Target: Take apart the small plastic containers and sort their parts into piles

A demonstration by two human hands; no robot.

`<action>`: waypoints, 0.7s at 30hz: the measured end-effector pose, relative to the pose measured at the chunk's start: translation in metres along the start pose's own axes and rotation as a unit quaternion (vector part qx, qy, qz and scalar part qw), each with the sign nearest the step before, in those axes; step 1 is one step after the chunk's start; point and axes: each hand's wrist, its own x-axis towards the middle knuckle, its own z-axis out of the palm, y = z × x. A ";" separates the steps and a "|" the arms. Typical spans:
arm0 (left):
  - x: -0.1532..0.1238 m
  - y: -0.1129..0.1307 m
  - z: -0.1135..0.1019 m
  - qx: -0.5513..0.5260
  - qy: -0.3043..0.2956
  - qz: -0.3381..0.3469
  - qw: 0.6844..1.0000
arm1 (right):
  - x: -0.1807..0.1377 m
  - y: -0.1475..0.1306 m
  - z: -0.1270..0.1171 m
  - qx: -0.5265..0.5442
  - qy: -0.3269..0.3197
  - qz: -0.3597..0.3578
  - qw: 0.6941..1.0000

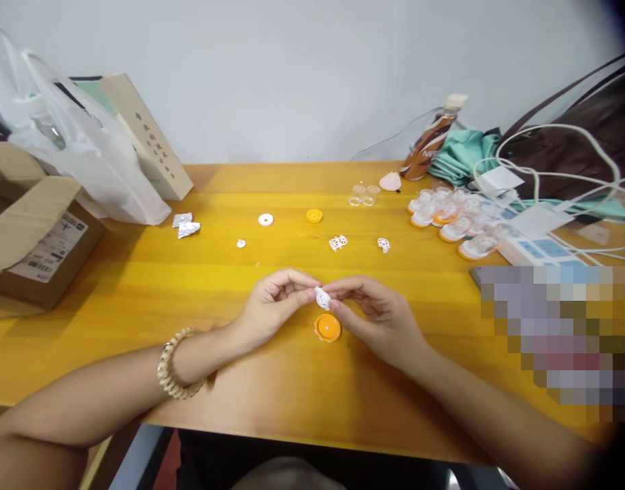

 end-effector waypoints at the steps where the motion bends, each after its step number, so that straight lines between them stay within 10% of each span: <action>1: 0.000 0.001 0.001 0.025 0.016 0.023 0.999 | 0.001 0.001 0.000 0.010 0.005 0.007 1.000; 21: -0.001 0.001 0.004 0.107 0.073 0.056 0.990 | 0.005 0.001 0.002 0.044 0.032 0.116 0.992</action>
